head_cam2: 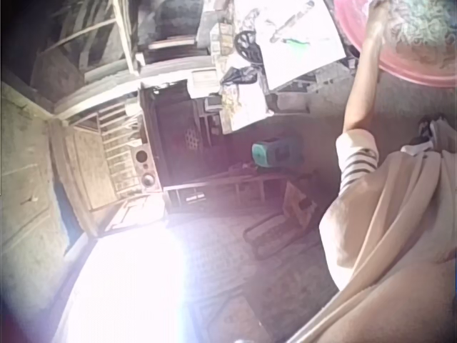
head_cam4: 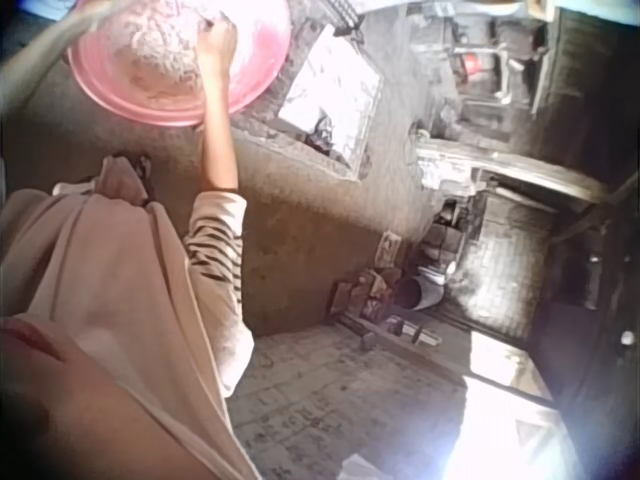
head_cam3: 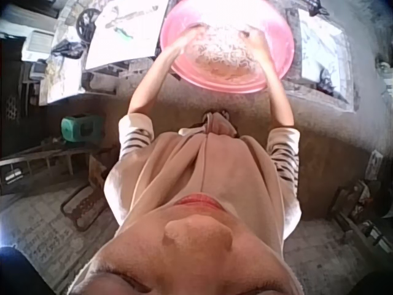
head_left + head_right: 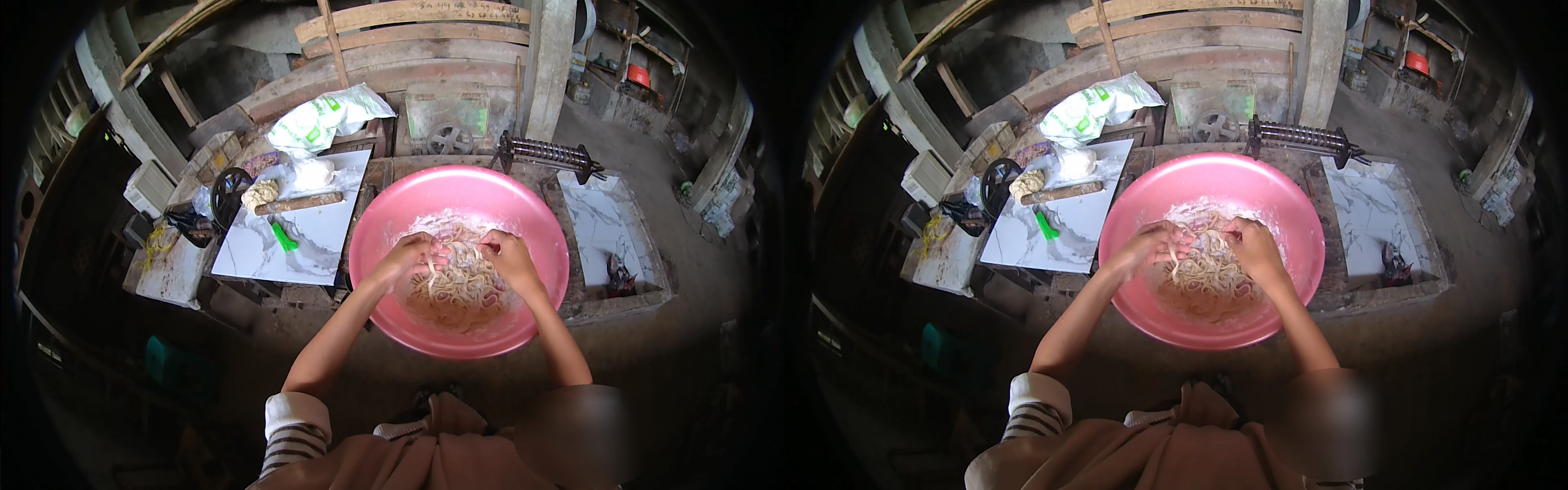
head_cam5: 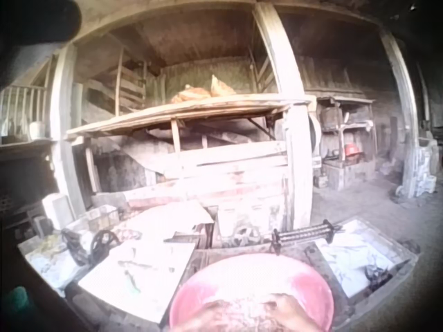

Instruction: The person uses a hand-cranked pasta machine to press dough into strips, then rolls more dough into a cylinder and cuts it into pieces with a knife.

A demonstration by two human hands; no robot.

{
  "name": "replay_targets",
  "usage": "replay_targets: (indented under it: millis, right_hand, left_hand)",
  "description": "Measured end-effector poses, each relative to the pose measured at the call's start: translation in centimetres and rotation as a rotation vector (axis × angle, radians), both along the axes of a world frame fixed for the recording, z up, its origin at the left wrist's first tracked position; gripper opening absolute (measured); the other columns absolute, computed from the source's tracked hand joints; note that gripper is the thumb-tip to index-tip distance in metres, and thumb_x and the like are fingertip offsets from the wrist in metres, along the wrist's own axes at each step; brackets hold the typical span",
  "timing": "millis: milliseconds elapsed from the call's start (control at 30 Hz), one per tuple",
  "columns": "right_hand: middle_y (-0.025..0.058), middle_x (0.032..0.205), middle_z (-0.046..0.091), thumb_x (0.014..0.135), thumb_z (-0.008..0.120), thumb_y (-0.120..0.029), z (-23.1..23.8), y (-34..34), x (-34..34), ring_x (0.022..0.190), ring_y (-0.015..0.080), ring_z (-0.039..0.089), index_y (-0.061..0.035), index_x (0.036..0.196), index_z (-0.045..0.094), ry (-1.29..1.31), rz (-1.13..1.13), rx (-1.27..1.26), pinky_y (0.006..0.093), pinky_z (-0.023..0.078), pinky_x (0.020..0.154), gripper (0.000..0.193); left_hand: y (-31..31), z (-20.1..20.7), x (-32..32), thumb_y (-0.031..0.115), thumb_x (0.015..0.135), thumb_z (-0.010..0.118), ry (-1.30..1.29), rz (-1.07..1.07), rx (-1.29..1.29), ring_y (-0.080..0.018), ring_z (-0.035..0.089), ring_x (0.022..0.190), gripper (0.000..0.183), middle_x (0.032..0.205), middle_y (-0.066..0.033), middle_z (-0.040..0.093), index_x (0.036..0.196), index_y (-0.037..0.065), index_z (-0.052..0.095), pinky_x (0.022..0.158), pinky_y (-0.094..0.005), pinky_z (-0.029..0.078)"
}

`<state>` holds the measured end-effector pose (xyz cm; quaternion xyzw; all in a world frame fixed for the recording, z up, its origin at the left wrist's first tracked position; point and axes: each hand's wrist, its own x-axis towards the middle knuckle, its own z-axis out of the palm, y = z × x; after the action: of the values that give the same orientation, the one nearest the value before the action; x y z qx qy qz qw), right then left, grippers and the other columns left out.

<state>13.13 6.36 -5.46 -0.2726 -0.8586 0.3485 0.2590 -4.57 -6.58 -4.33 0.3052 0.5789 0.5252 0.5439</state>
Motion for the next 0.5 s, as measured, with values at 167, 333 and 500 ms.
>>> replay_targets:
  millis: [167, 333, 500]
  right_hand:
    - [0.0200, 0.080, 0.062, 0.081, 0.056, -0.012, 0.3, -0.2, 0.1, 0.078, 0.0354, 0.060, -0.0042, 0.088, 0.062, -0.263, -0.037, 0.160, 0.0410, 0.047, 0.069, 0.012]
    - [0.0180, 0.080, 0.062, 0.083, 0.053, -0.011, 1.6, -0.9, 0.7, 0.071, 0.0343, 0.060, -0.0048, 0.088, 0.061, -0.057, -0.105, 0.217, 0.0406, 0.047, 0.064, 0.011]
    - [0.0126, 0.075, 0.061, 0.084, 0.054, -0.010, 4.8, -9.6, 0.4, 0.062, 0.0257, 0.059, -0.0017, 0.083, 0.059, 0.325, 0.045, -0.019, 0.0329, 0.046, 0.057, 0.010]
  left_hand:
    - [0.7, -2.7, -0.9, 0.012, 0.088, 0.043, 0.327, -0.053, 0.170, -0.0167, 0.054, 0.102, 0.020, 0.105, -0.0086, 0.059, 0.103, 0.003, 0.054, 0.091, -0.0296, 0.040]
    - [-0.3, -1.1, 0.7, 0.006, 0.089, 0.044, 0.220, 0.041, 0.274, -0.0143, 0.056, 0.092, 0.018, 0.097, -0.0097, 0.058, 0.103, 0.001, 0.054, 0.080, -0.0238, 0.045]
    - [-7.1, 0.6, 3.4, 0.009, 0.089, 0.050, 0.305, 0.529, 0.460, -0.0035, 0.048, 0.058, 0.009, 0.071, 0.0019, 0.051, 0.095, 0.004, 0.055, 0.052, -0.0170, 0.037]
